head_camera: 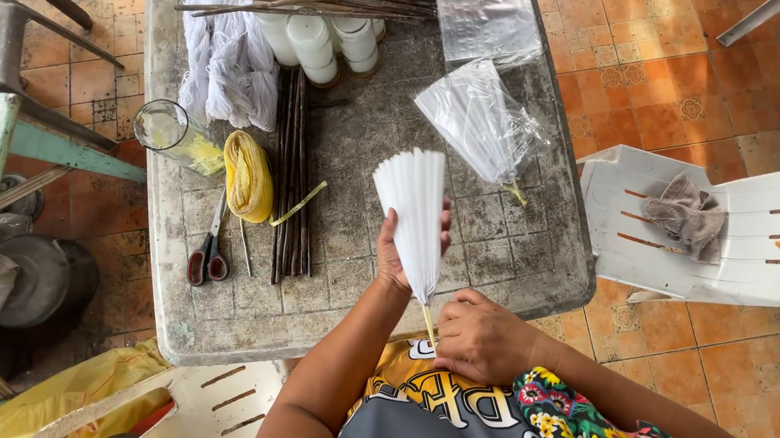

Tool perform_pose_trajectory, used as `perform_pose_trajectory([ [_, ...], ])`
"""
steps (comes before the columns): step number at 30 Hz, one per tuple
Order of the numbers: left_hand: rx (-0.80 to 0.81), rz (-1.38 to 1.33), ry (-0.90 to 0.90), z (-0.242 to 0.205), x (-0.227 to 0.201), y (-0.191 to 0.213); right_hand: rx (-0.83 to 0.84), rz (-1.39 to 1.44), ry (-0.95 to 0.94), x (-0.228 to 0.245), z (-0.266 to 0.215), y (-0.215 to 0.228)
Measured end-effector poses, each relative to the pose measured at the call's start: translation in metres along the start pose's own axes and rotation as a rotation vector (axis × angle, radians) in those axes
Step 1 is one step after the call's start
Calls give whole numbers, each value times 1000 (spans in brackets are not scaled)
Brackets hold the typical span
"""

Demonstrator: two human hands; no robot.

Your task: Assembling decorative paper fans by attaching pleated paper to wooden sticks and securing them with yellow ribbon.

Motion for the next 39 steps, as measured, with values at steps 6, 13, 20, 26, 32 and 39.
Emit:
perform_pose_trajectory([
  [6, -270, 387, -145, -10, -51, 13, -110, 83, -249, -30, -25, -33],
  [13, -301, 736, -243, -58, -79, -36, -345, -2, -999, -184, -126, -10],
  [20, -508, 847, -324, -106, -76, -57, -207, 163, -1269, -243, -130, -20],
  [26, -686, 834, -192, -97, -57, -34, -216, 1300, -1080, -159, -6, -67],
  [32, -669, 923, 17, -63, -51, 8, -959, 1802, -922, -123, 51, -81],
  [39, -680, 1144, 170, -37, -17, 2, -1266, 1663, -962, -136, 1, -118],
])
Point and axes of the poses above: each hand's wrist, its own z-axis towards the middle knuckle, its own y-axis out of the back of the hand, x = y × z, the point moved 2 cm from there along z, towards the middle knuckle, and after that the axes turned 6 degrees about y, right-handed, at the moved point
